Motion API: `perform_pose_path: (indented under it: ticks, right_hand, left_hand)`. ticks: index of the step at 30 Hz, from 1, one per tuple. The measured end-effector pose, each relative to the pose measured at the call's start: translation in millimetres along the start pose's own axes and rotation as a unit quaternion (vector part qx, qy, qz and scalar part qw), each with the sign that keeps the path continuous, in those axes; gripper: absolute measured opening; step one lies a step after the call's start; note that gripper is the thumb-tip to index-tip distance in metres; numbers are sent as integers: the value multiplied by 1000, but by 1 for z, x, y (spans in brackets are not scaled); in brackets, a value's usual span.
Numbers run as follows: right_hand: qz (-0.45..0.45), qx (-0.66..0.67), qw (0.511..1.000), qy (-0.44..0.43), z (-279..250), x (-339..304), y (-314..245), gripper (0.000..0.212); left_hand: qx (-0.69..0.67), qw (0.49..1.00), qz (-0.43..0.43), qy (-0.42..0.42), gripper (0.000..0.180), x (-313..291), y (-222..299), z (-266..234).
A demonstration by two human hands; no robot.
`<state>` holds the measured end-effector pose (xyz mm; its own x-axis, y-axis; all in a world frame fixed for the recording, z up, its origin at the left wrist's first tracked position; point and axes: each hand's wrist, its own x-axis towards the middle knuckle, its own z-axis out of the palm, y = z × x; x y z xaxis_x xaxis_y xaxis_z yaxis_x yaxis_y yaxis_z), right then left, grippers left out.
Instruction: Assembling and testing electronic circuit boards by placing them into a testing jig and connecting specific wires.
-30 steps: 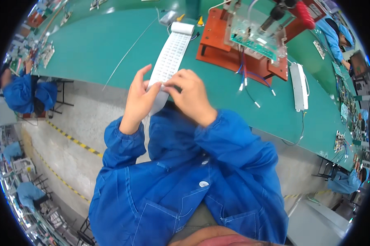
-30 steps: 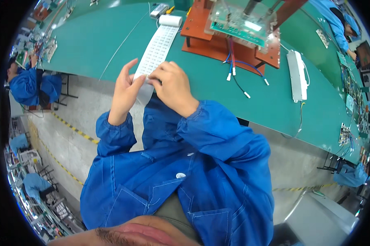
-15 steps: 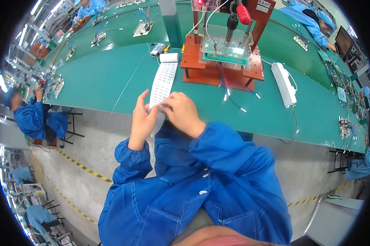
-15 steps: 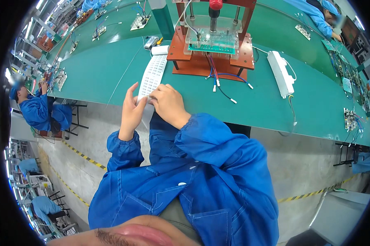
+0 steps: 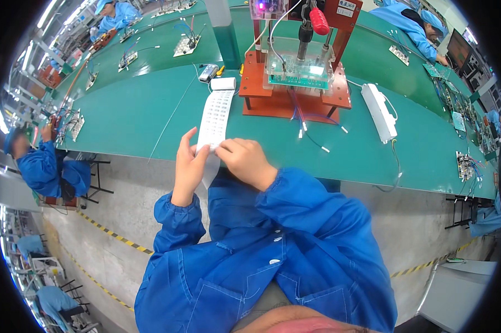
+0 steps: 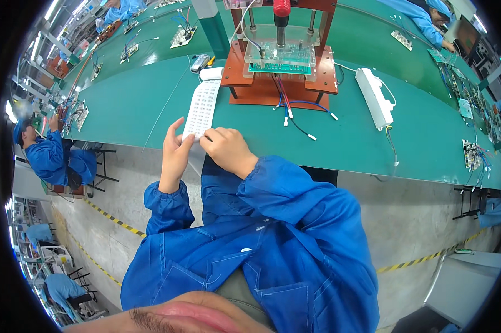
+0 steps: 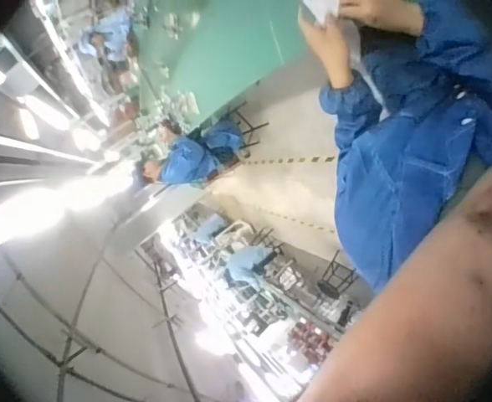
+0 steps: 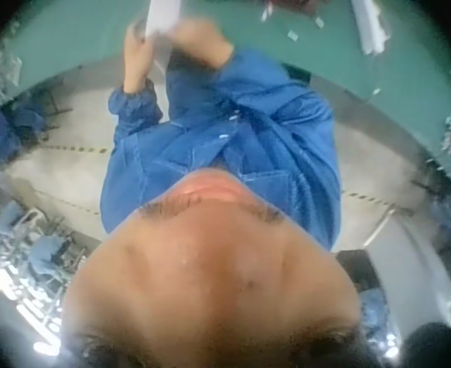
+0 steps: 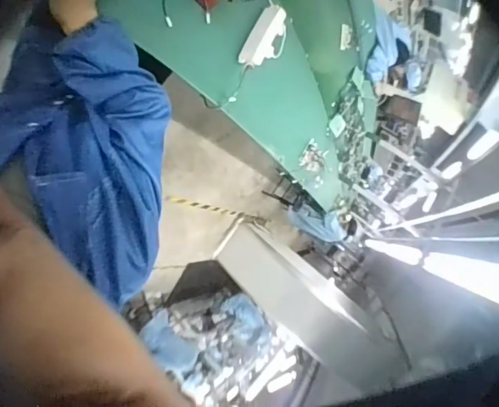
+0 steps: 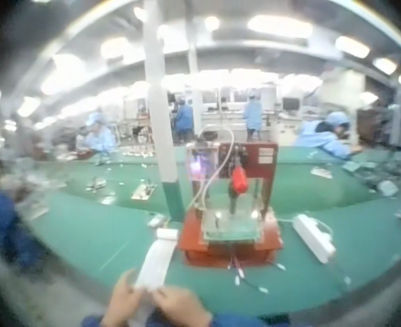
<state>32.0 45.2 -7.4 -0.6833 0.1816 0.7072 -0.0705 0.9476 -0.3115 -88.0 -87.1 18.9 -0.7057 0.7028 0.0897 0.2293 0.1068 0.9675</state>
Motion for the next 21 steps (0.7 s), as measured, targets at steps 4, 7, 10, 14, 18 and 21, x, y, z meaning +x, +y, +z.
perform_pose_path:
  ticks: [4,7,10,14,18,21]
  right_hand:
    - [-61,63,995,37,-32,4,3,12]
    - [-81,48,981,171,-102,17,11,21]
    - [-111,-143,917,355,-171,74,37,26]
    - [-124,-200,906,351,-174,139,94,27]
    - [-303,-183,837,418,-176,153,82,52]
    - [-265,-244,885,294,-211,148,83,55]
  left_hand:
    - [143,988,9,58,54,0,11,-5]
    - [302,910,175,223,53,-2,-9,-3]
    - [268,922,205,188,40,-12,8,22]
    - [142,975,169,3,29,-11,13,75]
    - [126,968,180,-118,29,-6,6,86]
    - [155,957,218,-115,27,-11,9,88]
